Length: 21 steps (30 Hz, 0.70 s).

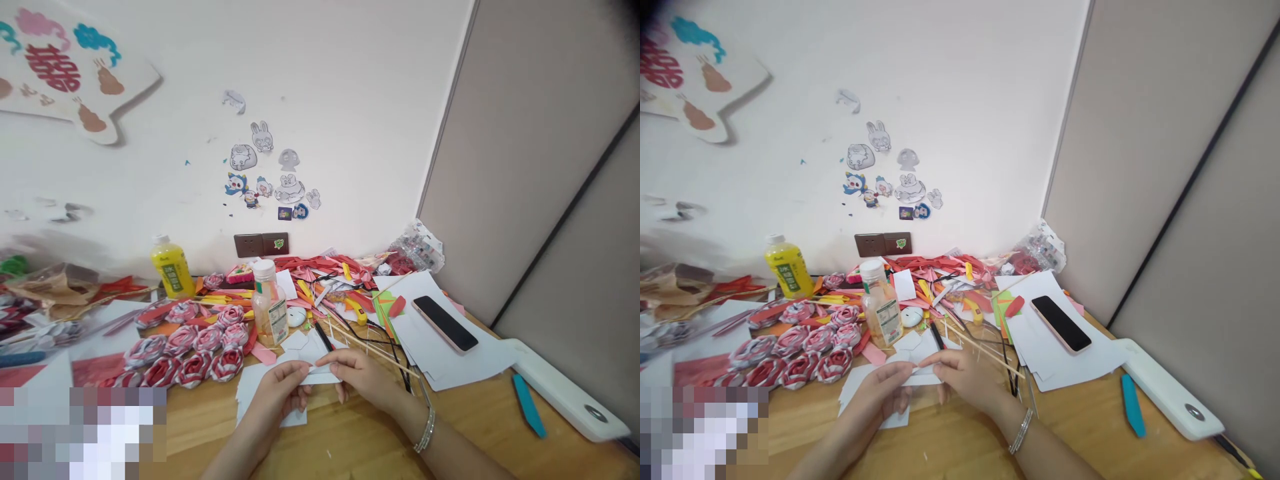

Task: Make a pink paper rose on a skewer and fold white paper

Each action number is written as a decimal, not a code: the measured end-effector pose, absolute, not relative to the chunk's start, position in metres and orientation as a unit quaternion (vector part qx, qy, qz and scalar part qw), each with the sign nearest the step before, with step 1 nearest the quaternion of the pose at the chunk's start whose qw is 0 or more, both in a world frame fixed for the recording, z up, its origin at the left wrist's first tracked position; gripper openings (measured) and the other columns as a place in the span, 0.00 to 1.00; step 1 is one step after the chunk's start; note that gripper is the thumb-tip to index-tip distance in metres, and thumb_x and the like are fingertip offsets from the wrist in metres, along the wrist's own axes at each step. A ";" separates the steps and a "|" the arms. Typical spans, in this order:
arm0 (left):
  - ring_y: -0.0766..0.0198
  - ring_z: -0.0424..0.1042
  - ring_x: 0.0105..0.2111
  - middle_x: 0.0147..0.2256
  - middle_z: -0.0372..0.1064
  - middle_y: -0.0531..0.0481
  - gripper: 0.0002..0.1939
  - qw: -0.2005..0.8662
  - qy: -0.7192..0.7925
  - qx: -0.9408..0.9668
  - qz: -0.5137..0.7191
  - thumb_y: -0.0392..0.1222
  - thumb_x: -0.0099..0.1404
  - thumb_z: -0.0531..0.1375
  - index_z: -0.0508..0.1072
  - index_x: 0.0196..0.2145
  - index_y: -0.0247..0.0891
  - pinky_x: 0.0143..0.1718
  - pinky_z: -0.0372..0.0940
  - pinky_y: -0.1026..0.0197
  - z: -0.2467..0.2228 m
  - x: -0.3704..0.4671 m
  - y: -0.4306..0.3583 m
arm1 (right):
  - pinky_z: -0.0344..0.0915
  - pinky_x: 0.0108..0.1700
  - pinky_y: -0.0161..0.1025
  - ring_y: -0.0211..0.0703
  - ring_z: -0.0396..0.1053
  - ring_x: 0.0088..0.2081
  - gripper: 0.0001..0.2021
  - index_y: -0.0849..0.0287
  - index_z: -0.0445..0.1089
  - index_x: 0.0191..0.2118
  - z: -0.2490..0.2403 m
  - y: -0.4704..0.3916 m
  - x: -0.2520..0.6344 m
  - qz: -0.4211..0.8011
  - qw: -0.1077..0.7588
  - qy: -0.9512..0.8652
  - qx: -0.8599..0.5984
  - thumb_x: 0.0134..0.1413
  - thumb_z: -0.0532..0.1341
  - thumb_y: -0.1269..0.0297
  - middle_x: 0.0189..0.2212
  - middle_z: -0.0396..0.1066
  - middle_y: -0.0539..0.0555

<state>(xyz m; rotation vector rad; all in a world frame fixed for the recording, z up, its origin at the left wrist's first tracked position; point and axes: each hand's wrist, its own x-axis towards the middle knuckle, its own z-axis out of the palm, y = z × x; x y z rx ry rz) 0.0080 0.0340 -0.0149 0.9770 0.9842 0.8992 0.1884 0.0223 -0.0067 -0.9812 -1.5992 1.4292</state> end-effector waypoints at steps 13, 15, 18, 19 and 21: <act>0.69 0.61 0.12 0.10 0.63 0.60 0.11 0.543 0.474 0.541 0.434 0.46 0.46 0.63 0.70 0.26 0.37 0.16 0.55 0.68 -0.009 0.011 0.029 | 0.60 0.33 0.34 0.40 0.66 0.31 0.10 0.60 0.72 0.35 -0.017 0.031 0.186 0.421 0.375 -0.692 -0.451 0.50 0.58 0.60 0.31 0.70 0.51; 0.69 0.60 0.12 0.10 0.63 0.60 0.11 0.535 0.475 0.551 0.429 0.46 0.47 0.63 0.70 0.26 0.37 0.16 0.55 0.68 -0.010 0.011 0.029 | 0.60 0.31 0.33 0.39 0.66 0.29 0.11 0.61 0.71 0.35 -0.018 0.032 0.187 0.441 0.367 -0.686 -0.448 0.51 0.57 0.60 0.28 0.69 0.51; 0.69 0.61 0.12 0.12 0.64 0.59 0.11 0.535 0.475 0.562 0.416 0.47 0.47 0.62 0.70 0.26 0.37 0.17 0.55 0.67 -0.010 0.011 0.030 | 0.60 0.28 0.32 0.37 0.65 0.24 0.12 0.62 0.70 0.35 -0.018 0.032 0.189 0.473 0.352 -0.680 -0.435 0.53 0.56 0.59 0.23 0.67 0.49; 0.69 0.61 0.12 0.12 0.65 0.59 0.11 0.536 0.475 0.565 0.410 0.47 0.48 0.62 0.70 0.27 0.37 0.17 0.56 0.67 -0.010 0.011 0.030 | 0.60 0.27 0.32 0.37 0.65 0.24 0.12 0.63 0.70 0.35 -0.018 0.032 0.189 0.475 0.351 -0.680 -0.434 0.53 0.56 0.59 0.22 0.67 0.49; 0.68 0.62 0.13 0.12 0.65 0.58 0.12 0.538 0.478 0.570 0.396 0.47 0.48 0.61 0.71 0.27 0.36 0.17 0.57 0.67 -0.010 0.010 0.030 | 0.59 0.27 0.32 0.37 0.65 0.25 0.11 0.63 0.70 0.33 -0.018 0.031 0.189 0.471 0.351 -0.683 -0.434 0.53 0.56 0.60 0.22 0.67 0.49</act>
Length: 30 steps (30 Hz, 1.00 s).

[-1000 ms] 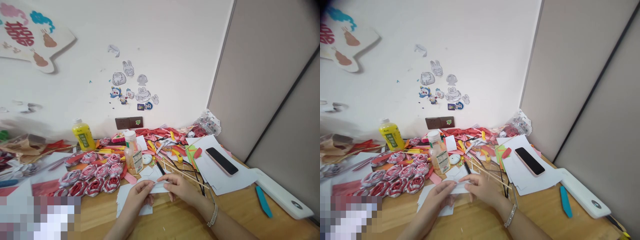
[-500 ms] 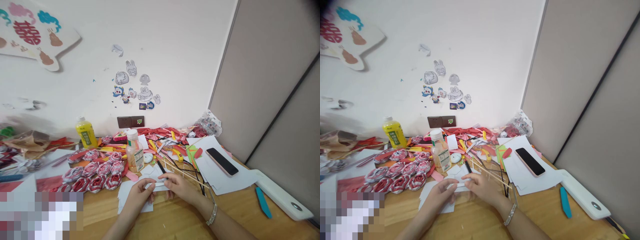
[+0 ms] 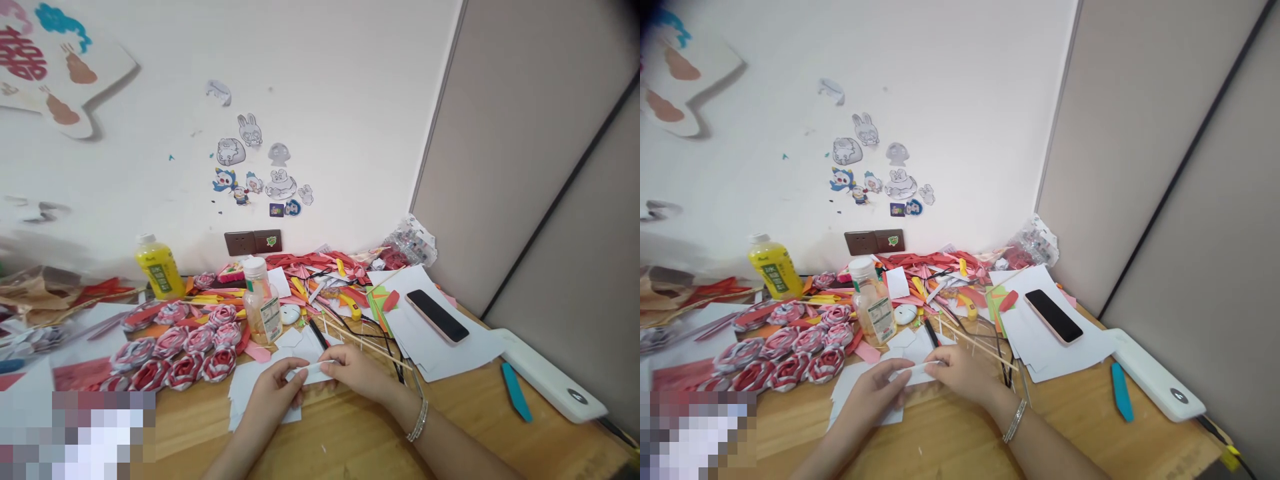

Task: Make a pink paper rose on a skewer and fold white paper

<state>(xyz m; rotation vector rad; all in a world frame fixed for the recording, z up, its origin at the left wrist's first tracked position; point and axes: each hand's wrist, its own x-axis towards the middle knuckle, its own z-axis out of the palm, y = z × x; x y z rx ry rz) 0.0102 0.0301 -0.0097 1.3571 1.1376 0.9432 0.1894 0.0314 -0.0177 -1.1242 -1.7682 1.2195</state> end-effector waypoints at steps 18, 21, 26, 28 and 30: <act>0.67 0.63 0.14 0.11 0.65 0.57 0.14 0.529 0.490 0.614 0.322 0.50 0.52 0.57 0.71 0.22 0.35 0.20 0.58 0.66 0.000 0.010 0.025 | 0.57 0.25 0.29 0.34 0.62 0.24 0.07 0.62 0.71 0.29 -0.027 0.036 0.187 0.432 0.361 -0.702 -0.436 0.50 0.58 0.64 0.22 0.64 0.47; 0.67 0.64 0.14 0.11 0.66 0.57 0.15 0.530 0.487 0.616 0.318 0.51 0.52 0.57 0.71 0.22 0.36 0.21 0.58 0.66 0.000 0.009 0.025 | 0.58 0.24 0.29 0.33 0.62 0.23 0.08 0.62 0.70 0.28 -0.030 0.037 0.188 0.440 0.359 -0.700 -0.433 0.50 0.58 0.63 0.22 0.64 0.47; 0.66 0.64 0.13 0.11 0.67 0.56 0.15 0.542 0.480 0.615 0.312 0.52 0.50 0.58 0.70 0.22 0.36 0.20 0.58 0.66 -0.003 0.009 0.027 | 0.58 0.23 0.29 0.34 0.63 0.22 0.08 0.62 0.69 0.29 -0.033 0.038 0.188 0.449 0.352 -0.697 -0.434 0.51 0.58 0.62 0.22 0.64 0.47; 0.66 0.65 0.14 0.11 0.67 0.56 0.16 0.550 0.476 0.612 0.311 0.53 0.50 0.58 0.71 0.24 0.35 0.20 0.59 0.66 -0.002 0.009 0.027 | 0.58 0.23 0.29 0.34 0.64 0.21 0.09 0.62 0.69 0.29 -0.033 0.038 0.189 0.453 0.348 -0.696 -0.434 0.51 0.57 0.61 0.22 0.64 0.47; 0.66 0.65 0.14 0.11 0.68 0.56 0.17 0.559 0.471 0.608 0.310 0.53 0.48 0.59 0.72 0.25 0.35 0.20 0.59 0.66 -0.001 0.010 0.027 | 0.58 0.23 0.29 0.33 0.63 0.21 0.09 0.62 0.69 0.30 -0.031 0.038 0.190 0.456 0.344 -0.697 -0.435 0.52 0.57 0.61 0.22 0.64 0.47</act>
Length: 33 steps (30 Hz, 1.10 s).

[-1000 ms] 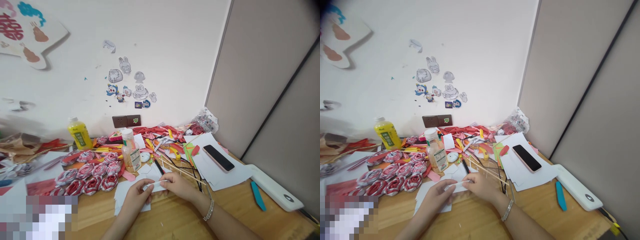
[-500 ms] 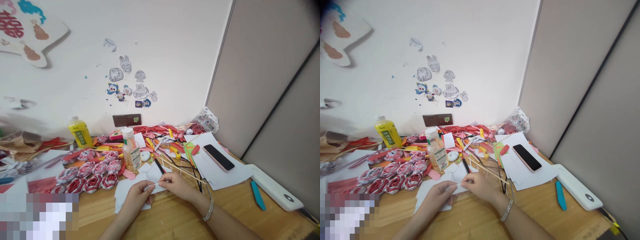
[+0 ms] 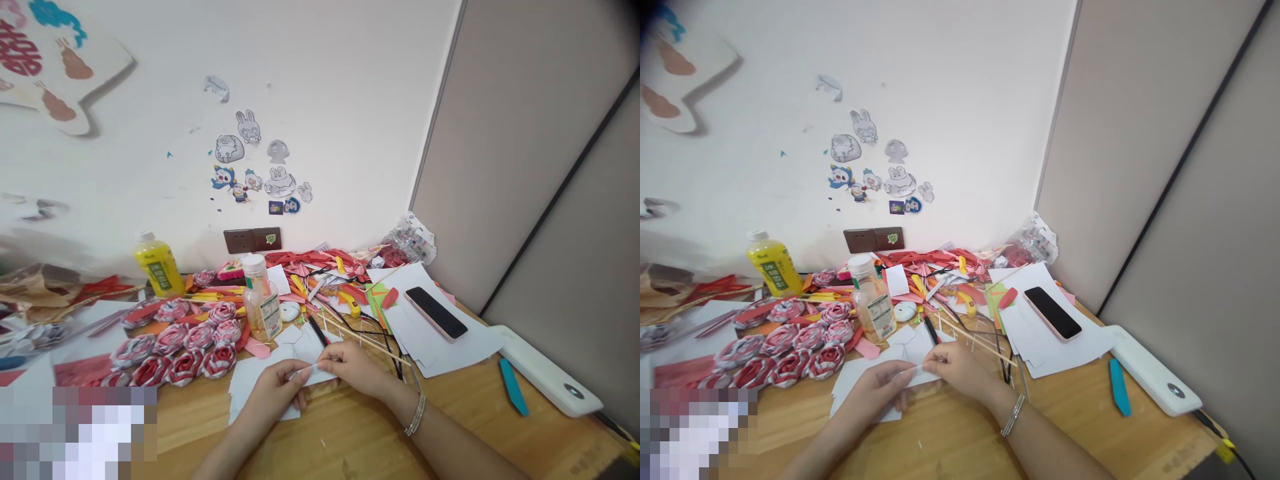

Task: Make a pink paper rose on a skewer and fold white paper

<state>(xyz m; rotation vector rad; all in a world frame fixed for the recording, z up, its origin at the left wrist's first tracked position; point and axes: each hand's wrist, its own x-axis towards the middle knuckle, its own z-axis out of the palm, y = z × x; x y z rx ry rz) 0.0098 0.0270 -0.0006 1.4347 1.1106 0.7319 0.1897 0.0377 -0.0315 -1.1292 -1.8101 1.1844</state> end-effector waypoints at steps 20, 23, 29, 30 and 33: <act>0.70 0.66 0.14 0.18 0.71 0.54 0.19 0.631 0.446 0.554 0.309 0.55 0.45 0.63 0.72 0.20 0.33 0.19 0.60 0.66 -0.005 0.002 0.034 | 0.59 0.27 0.30 0.34 0.65 0.22 0.09 0.60 0.68 0.35 -0.019 0.034 0.198 0.457 0.288 -0.731 -0.417 0.56 0.54 0.61 0.20 0.67 0.46; 0.69 0.66 0.15 0.19 0.71 0.54 0.19 0.634 0.448 0.546 0.314 0.55 0.45 0.63 0.72 0.21 0.33 0.19 0.61 0.66 -0.006 0.002 0.034 | 0.60 0.28 0.30 0.35 0.65 0.23 0.09 0.60 0.68 0.35 -0.019 0.035 0.198 0.455 0.288 -0.733 -0.416 0.57 0.53 0.62 0.20 0.67 0.46; 0.69 0.66 0.14 0.17 0.70 0.55 0.19 0.632 0.450 0.538 0.329 0.55 0.45 0.64 0.72 0.22 0.34 0.19 0.61 0.66 -0.003 0.002 0.034 | 0.62 0.29 0.31 0.35 0.69 0.25 0.09 0.59 0.67 0.38 -0.018 0.033 0.197 0.468 0.291 -0.728 -0.408 0.57 0.52 0.62 0.26 0.67 0.47; 0.69 0.66 0.14 0.17 0.70 0.56 0.19 0.633 0.449 0.537 0.330 0.55 0.45 0.64 0.72 0.22 0.34 0.19 0.60 0.66 -0.003 0.002 0.034 | 0.62 0.31 0.31 0.36 0.70 0.26 0.09 0.59 0.67 0.39 -0.017 0.033 0.198 0.478 0.285 -0.726 -0.403 0.57 0.52 0.62 0.27 0.68 0.48; 0.69 0.66 0.14 0.16 0.70 0.56 0.19 0.637 0.445 0.534 0.333 0.54 0.44 0.64 0.72 0.22 0.34 0.19 0.60 0.66 -0.002 0.002 0.033 | 0.63 0.35 0.34 0.37 0.71 0.29 0.10 0.59 0.67 0.42 -0.015 0.032 0.200 0.509 0.269 -0.721 -0.385 0.58 0.51 0.64 0.29 0.69 0.49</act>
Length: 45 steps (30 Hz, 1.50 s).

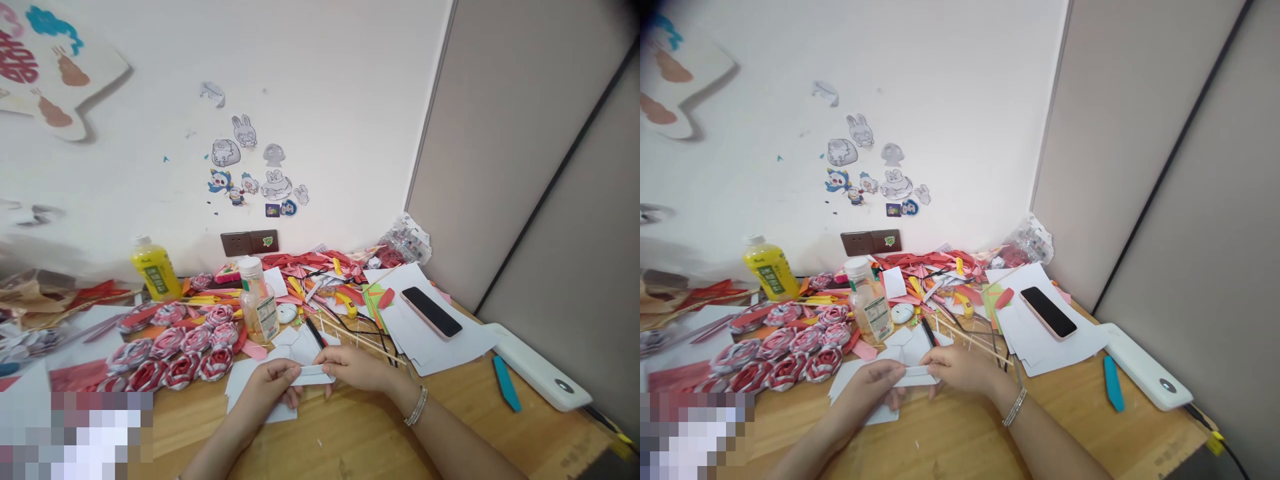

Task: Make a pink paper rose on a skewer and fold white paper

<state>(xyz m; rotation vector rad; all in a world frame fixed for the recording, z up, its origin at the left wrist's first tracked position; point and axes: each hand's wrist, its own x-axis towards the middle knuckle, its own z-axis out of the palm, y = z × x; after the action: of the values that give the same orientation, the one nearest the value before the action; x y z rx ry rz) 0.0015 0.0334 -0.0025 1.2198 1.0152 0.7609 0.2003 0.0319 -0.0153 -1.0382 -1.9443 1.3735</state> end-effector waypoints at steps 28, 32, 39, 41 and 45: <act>0.67 0.67 0.15 0.17 0.70 0.54 0.14 0.664 0.425 0.463 0.405 0.50 0.45 0.63 0.67 0.24 0.37 0.21 0.61 0.64 -0.010 0.002 0.035 | 0.61 0.41 0.36 0.42 0.67 0.39 0.09 0.58 0.72 0.38 -0.022 0.028 0.179 0.447 0.385 -0.707 -0.390 0.49 0.59 0.66 0.36 0.72 0.52; 0.67 0.65 0.13 0.14 0.68 0.56 0.20 0.637 0.436 0.491 0.405 0.53 0.41 0.65 0.67 0.27 0.37 0.18 0.59 0.64 -0.017 0.005 0.040 | 0.61 0.37 0.34 0.40 0.67 0.36 0.10 0.58 0.70 0.39 -0.019 0.027 0.180 0.460 0.376 -0.702 -0.394 0.52 0.57 0.62 0.34 0.70 0.51; 0.66 0.66 0.14 0.14 0.69 0.57 0.16 0.577 0.449 0.549 0.406 0.49 0.44 0.65 0.70 0.28 0.37 0.19 0.59 0.65 -0.009 0.010 0.030 | 0.59 0.30 0.30 0.37 0.64 0.31 0.09 0.58 0.69 0.38 -0.023 0.031 0.184 0.466 0.379 -0.683 -0.417 0.48 0.60 0.66 0.30 0.67 0.49; 0.67 0.65 0.14 0.15 0.70 0.55 0.13 0.573 0.452 0.559 0.394 0.48 0.44 0.65 0.71 0.24 0.35 0.18 0.59 0.65 -0.006 0.011 0.028 | 0.59 0.30 0.30 0.36 0.64 0.31 0.09 0.58 0.70 0.37 -0.023 0.032 0.184 0.464 0.376 -0.685 -0.418 0.46 0.60 0.67 0.29 0.67 0.48; 0.68 0.65 0.14 0.15 0.69 0.56 0.11 0.569 0.454 0.561 0.395 0.47 0.44 0.65 0.72 0.21 0.35 0.19 0.59 0.66 -0.002 0.011 0.025 | 0.57 0.24 0.29 0.33 0.62 0.21 0.09 0.60 0.69 0.37 -0.022 0.033 0.190 0.493 0.316 -0.681 -0.439 0.48 0.59 0.64 0.20 0.65 0.46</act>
<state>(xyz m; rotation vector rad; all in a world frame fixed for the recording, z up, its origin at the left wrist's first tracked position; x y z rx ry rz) 0.0113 0.0254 -0.0015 1.3176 1.0651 0.9270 0.1899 0.0327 -0.0217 -1.1564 -1.7943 1.2978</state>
